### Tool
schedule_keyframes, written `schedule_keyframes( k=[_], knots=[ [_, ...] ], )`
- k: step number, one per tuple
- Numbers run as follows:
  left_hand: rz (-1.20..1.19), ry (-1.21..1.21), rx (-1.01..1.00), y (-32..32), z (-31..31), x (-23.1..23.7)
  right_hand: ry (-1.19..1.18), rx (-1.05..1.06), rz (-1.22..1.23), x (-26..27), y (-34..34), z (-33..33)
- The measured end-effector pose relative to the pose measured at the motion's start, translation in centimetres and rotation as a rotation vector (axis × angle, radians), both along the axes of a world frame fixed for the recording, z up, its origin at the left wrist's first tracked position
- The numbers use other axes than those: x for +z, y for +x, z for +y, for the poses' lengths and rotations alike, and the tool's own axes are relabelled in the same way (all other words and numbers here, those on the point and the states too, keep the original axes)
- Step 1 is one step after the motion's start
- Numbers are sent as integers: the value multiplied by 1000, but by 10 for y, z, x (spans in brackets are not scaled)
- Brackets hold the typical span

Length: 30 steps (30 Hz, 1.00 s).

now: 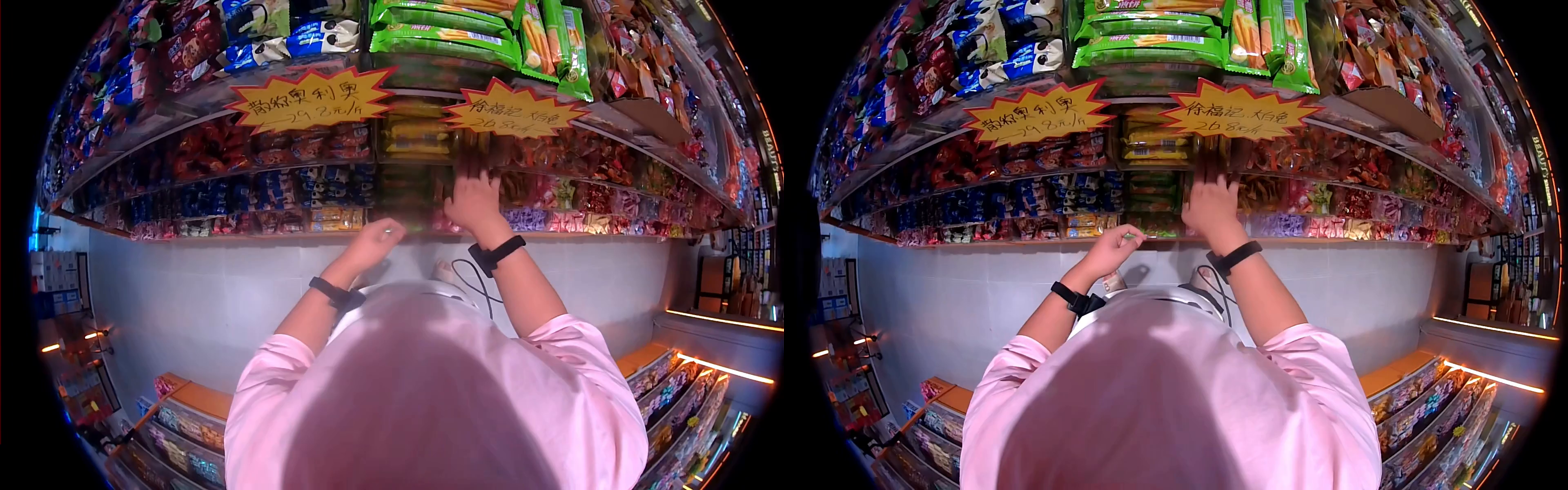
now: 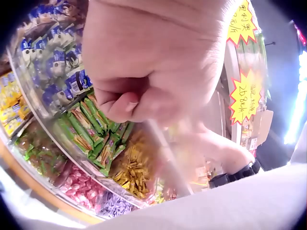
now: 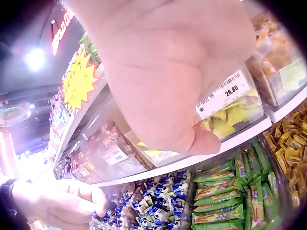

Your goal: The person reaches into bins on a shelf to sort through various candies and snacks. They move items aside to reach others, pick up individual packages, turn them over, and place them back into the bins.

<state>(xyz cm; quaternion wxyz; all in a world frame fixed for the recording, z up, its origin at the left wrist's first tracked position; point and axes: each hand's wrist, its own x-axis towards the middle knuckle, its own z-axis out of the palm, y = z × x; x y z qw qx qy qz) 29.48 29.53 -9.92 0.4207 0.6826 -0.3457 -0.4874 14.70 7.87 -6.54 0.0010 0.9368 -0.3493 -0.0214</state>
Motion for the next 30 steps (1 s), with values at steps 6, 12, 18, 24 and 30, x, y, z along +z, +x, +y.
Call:
schedule_keyframes(
  k=[6,12,18,24,30],
  knots=[
    [-76,-170,49,-14,-8,-34,-50,63,-98,-13,-6,-8],
    [-46,-133,45,-15,-23,-20,-52,18,-188,-8,-1,1],
    [-73,-128,-55,-10,-42,12,-66,44,-247,-17,-9,-2],
    [-174,-231,19,2,-61,38,-86,18,-225,-16,-3,3],
    [-475,-312,112,13,-77,42,-34,-6,-249,-15,0,6]
  ],
)
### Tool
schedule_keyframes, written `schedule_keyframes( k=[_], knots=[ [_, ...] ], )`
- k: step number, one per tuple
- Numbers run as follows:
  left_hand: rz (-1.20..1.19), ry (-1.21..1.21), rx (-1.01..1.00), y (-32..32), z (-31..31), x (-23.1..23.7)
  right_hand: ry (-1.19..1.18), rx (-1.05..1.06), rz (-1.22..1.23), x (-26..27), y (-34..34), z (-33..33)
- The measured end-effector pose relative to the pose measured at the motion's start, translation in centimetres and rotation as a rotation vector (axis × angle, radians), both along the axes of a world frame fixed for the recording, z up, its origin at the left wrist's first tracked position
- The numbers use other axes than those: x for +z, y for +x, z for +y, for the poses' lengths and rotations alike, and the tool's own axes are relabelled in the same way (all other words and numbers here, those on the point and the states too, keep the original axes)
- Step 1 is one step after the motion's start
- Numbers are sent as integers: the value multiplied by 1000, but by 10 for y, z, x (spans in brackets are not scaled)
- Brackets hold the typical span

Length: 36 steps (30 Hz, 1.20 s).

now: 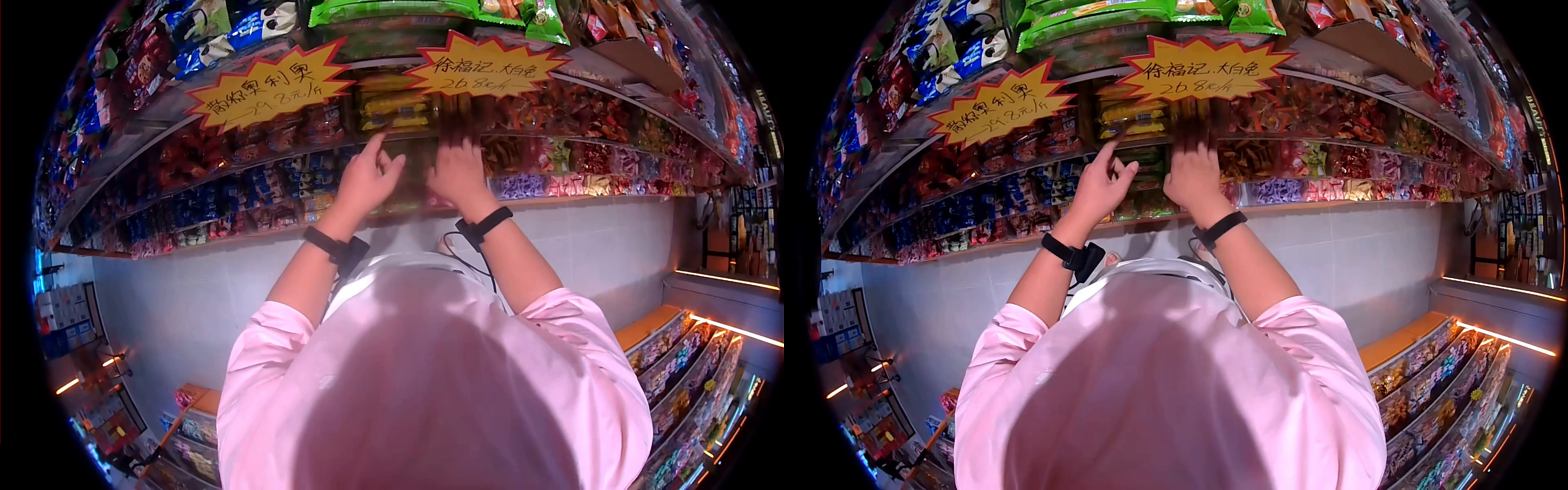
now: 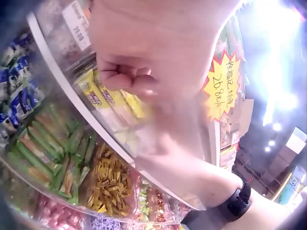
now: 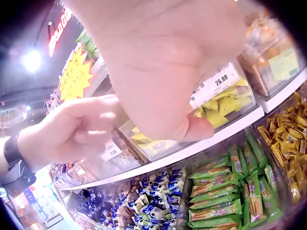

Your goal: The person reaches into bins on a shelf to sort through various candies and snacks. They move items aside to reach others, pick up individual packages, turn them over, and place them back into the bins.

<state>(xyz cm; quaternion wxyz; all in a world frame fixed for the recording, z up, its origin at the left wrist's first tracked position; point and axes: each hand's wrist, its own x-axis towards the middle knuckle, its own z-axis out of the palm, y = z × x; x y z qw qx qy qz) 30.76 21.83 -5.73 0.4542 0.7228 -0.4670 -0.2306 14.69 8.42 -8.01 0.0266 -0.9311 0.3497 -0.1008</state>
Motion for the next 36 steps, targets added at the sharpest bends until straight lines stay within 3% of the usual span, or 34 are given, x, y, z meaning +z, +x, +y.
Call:
schedule_keyframes(
  k=[2,7,10,13,14,15,16,19,22,25,26,31,36],
  knots=[
    [-41,153,32,3,-1,-8,-55,11,-1,3,0,0],
    [-141,214,36,3,5,-15,-1,8,84,11,2,0],
    [-190,212,55,8,5,-23,-166,71,31,17,-2,-3],
    [-130,239,57,9,6,-12,390,88,147,82,13,-17],
    [-128,229,65,11,5,-15,267,106,33,95,21,-16],
    [-115,227,61,12,5,-15,236,41,33,90,34,-21],
    [-133,222,65,13,5,-15,36,216,-279,91,45,-27],
    [-174,215,66,13,7,-22,165,159,90,85,91,-52],
    [-154,185,69,12,4,-31,106,407,-262,26,124,-88],
    [-135,176,85,9,4,-30,9,433,-250,27,130,-89],
    [-137,179,92,9,4,-29,85,420,-222,45,128,-82],
    [-132,199,89,9,5,-21,72,407,-96,0,139,-117],
    [-145,202,84,10,6,-17,91,307,-77,17,138,-105]
  ],
)
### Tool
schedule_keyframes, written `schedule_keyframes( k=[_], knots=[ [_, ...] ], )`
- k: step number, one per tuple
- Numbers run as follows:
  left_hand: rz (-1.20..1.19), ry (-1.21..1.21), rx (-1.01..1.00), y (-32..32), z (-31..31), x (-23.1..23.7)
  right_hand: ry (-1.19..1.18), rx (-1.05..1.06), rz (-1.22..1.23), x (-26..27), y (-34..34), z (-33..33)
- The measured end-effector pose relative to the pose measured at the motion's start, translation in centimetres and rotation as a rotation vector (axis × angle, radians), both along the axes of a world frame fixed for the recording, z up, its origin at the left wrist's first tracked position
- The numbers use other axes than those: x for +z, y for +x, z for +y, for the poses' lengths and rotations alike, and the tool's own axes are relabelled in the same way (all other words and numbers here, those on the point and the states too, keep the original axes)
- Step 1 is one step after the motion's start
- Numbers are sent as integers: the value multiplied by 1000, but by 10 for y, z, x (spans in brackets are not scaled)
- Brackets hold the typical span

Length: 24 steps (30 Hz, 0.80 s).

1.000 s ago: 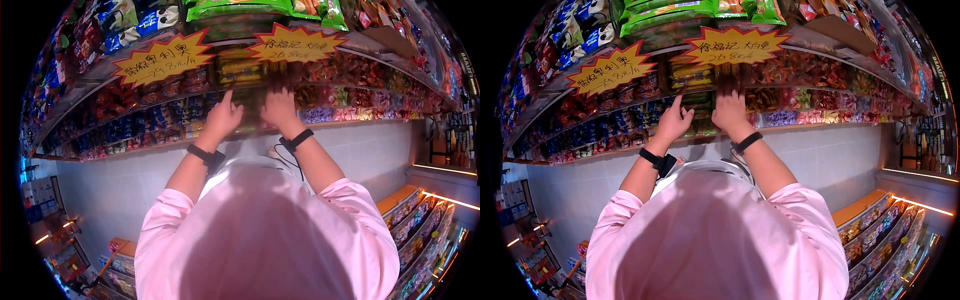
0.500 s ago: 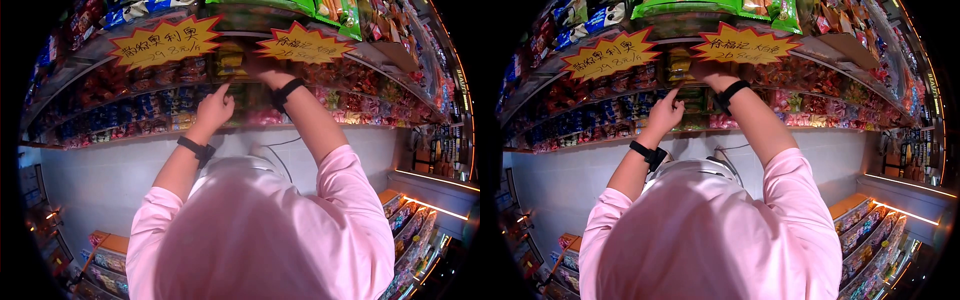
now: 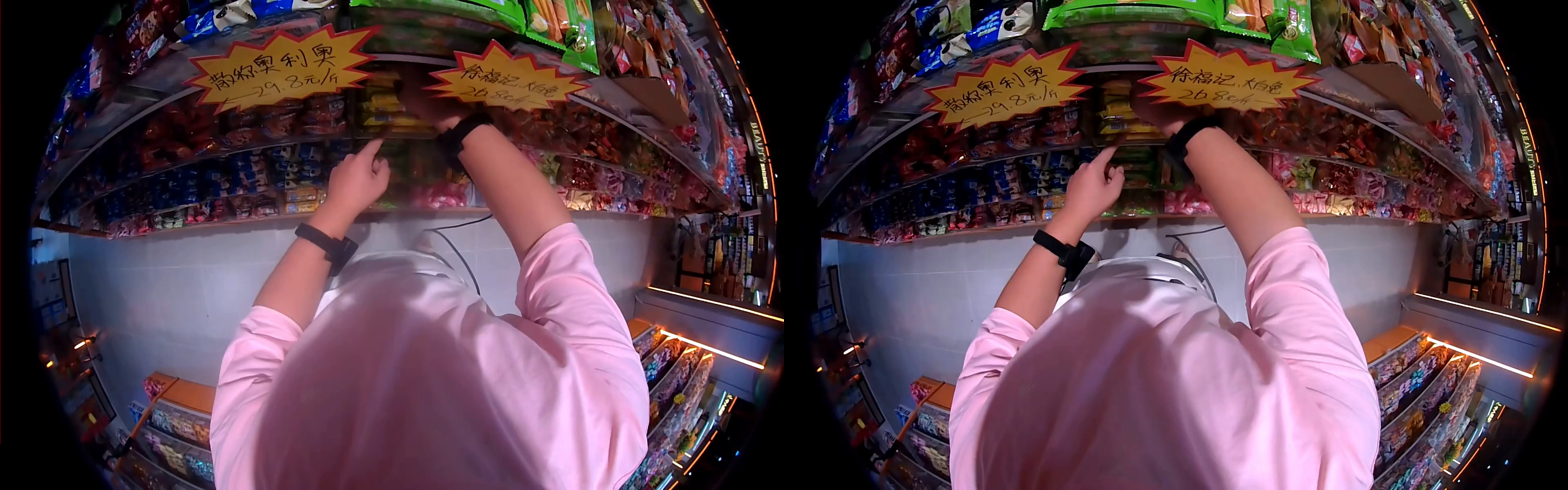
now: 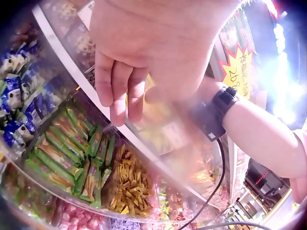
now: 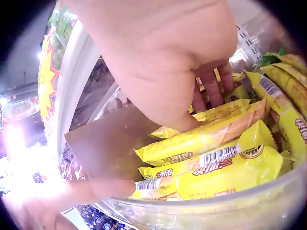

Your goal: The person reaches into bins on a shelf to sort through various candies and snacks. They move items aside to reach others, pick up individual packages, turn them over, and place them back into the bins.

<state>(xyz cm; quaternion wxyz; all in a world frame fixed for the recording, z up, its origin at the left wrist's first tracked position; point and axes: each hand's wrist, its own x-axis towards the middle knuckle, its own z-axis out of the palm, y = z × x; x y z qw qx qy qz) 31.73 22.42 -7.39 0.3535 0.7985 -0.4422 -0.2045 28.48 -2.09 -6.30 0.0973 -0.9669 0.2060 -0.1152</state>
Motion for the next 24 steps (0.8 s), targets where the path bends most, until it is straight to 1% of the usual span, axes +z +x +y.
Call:
schedule_keyframes(
  k=[1,4,7,8,10,12,14,15,17,18,20,21,22,24],
  knots=[
    [-6,-6,4,0,0,-3,7,6,26,-5,2,-4],
    [-10,-15,15,1,-2,-6,26,3,-23,0,-1,-3],
    [22,25,12,-3,3,5,80,13,-24,10,-6,0],
    [20,37,5,-2,1,6,135,15,-47,4,-8,-5],
    [10,41,-10,2,-4,11,169,75,-78,-17,-4,-17],
    [5,35,-32,5,-4,14,140,184,-80,-57,3,-37],
    [13,31,-43,7,-4,16,170,223,-100,-63,7,-35],
    [18,25,-49,8,-4,17,210,205,-114,-62,8,-36],
    [7,3,-50,5,-3,17,187,182,-131,-63,3,-37],
    [-2,-6,-51,5,-2,18,127,176,-138,-64,-2,-36],
    [6,0,-34,5,-2,23,132,105,-61,-53,-11,-33],
    [9,0,-27,4,-5,26,199,38,23,-8,-22,-13],
    [-8,-17,-27,4,-6,27,270,-24,106,19,-26,1],
    [-41,-52,-29,6,-11,30,204,-25,35,10,-26,0]
  ],
)
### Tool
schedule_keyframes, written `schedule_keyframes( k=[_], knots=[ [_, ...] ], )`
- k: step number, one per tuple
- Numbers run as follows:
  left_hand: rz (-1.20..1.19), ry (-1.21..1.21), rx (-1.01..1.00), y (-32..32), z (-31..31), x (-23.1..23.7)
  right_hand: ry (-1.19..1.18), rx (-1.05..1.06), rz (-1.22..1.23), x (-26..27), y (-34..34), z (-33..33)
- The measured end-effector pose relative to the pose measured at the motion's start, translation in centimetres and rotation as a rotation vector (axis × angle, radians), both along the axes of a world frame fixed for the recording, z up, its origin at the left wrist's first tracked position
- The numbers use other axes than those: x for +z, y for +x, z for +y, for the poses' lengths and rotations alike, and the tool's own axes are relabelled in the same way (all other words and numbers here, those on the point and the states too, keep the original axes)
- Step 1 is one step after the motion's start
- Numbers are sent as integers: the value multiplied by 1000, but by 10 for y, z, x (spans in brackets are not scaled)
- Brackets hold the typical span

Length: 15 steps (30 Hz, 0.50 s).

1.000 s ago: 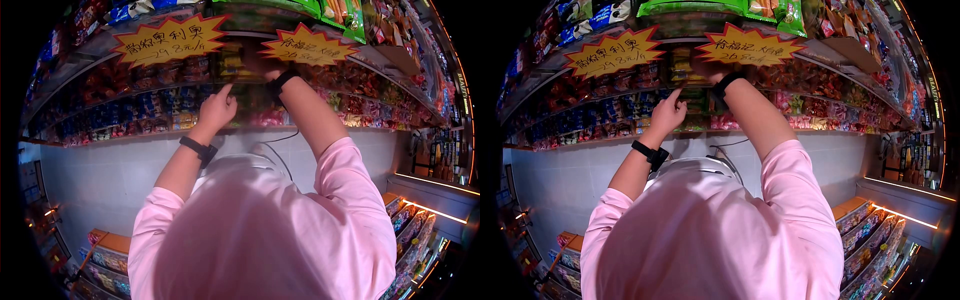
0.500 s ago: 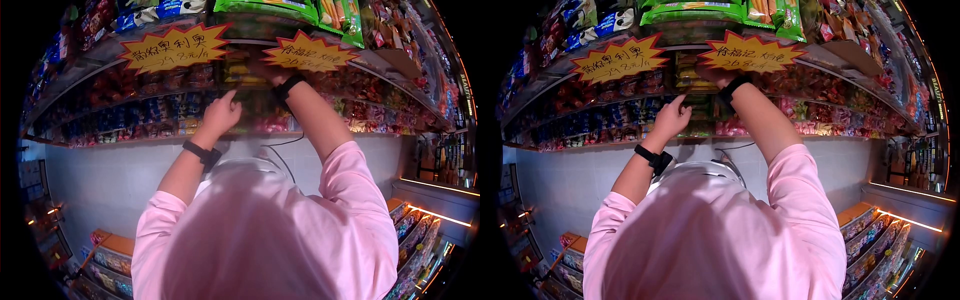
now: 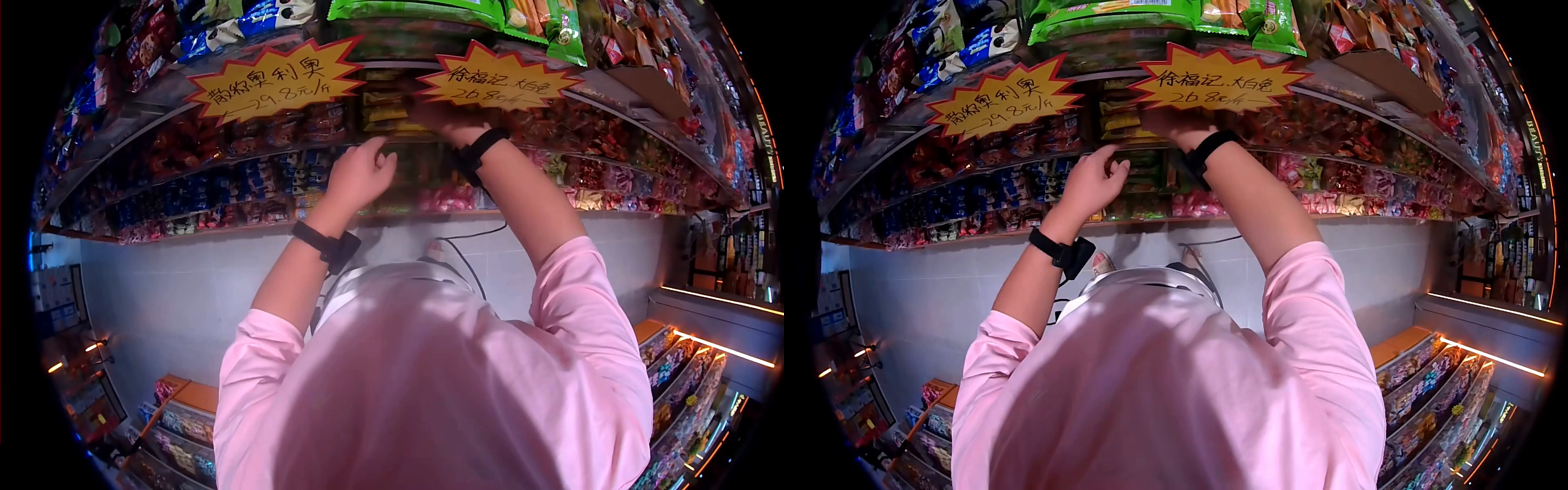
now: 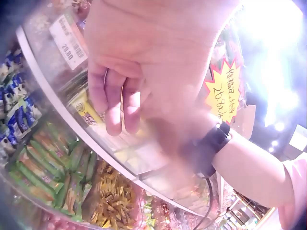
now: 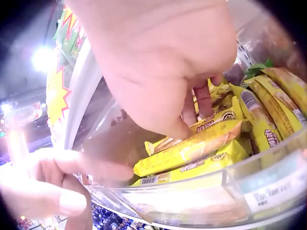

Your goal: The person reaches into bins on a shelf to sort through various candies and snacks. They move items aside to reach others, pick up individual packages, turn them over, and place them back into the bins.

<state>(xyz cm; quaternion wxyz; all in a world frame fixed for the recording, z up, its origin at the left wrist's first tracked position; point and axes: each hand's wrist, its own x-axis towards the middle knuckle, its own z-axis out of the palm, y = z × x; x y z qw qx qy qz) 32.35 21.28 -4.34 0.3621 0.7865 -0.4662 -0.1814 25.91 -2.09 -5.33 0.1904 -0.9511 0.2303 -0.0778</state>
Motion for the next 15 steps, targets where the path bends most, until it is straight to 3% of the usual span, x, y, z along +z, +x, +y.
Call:
schedule_keyframes(
  k=[3,6,9,12,15],
  knots=[
    [54,68,5,4,-12,12,-64,6,-126,-15,-3,3],
    [8,-163,60,5,-22,2,-50,53,-83,-10,-8,14],
    [45,-187,57,3,-30,3,-91,129,-95,16,-18,32],
    [-159,-172,45,6,-41,-31,-118,141,-176,10,-20,34],
    [-167,-86,19,-1,-39,-28,-186,94,-174,-14,-19,20]
  ],
)
